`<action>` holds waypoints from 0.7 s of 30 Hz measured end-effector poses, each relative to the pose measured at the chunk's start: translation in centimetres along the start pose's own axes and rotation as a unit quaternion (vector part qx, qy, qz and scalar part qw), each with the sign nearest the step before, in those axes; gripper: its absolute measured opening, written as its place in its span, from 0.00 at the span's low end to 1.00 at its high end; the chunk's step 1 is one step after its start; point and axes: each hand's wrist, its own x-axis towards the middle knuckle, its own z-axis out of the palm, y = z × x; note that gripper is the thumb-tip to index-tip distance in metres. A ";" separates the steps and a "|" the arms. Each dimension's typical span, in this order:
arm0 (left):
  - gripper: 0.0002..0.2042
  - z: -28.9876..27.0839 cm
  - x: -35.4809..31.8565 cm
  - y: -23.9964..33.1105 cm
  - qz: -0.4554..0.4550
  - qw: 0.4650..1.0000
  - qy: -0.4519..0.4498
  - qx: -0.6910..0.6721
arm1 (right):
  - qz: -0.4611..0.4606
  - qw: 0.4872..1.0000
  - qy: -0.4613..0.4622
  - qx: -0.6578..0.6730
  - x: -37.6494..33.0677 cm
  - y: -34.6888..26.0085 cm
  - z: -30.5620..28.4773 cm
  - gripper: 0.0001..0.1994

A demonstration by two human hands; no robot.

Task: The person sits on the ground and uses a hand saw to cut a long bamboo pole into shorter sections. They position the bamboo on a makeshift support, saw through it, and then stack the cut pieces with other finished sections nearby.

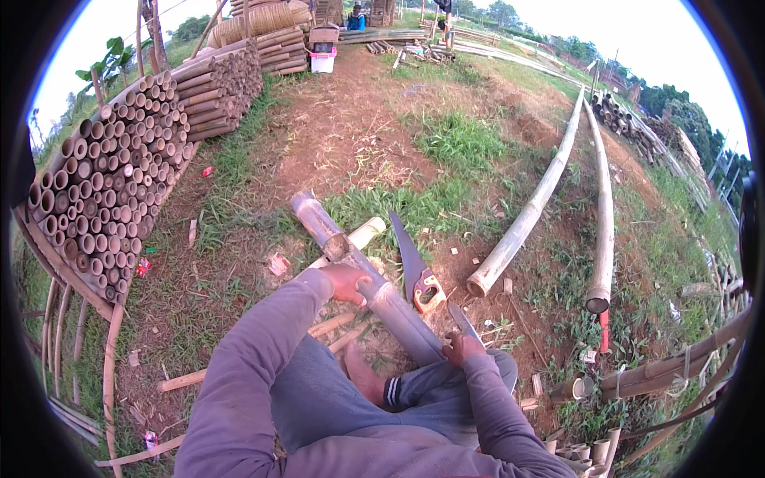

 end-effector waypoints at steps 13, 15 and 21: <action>0.41 0.1 0.0 -0.6 -0.002 1.000 0.007 -0.019 | -0.010 1.000 -0.001 0.003 -0.5 -0.5 -0.6 0.28; 0.41 0.2 0.1 -1.0 0.003 1.000 0.006 -0.022 | -0.005 1.000 -0.001 0.005 -0.7 -0.9 -1.0 0.28; 0.41 0.3 0.3 -1.0 0.002 1.000 0.009 -0.028 | 0.011 1.000 -0.006 0.007 -1.0 -1.1 -1.1 0.29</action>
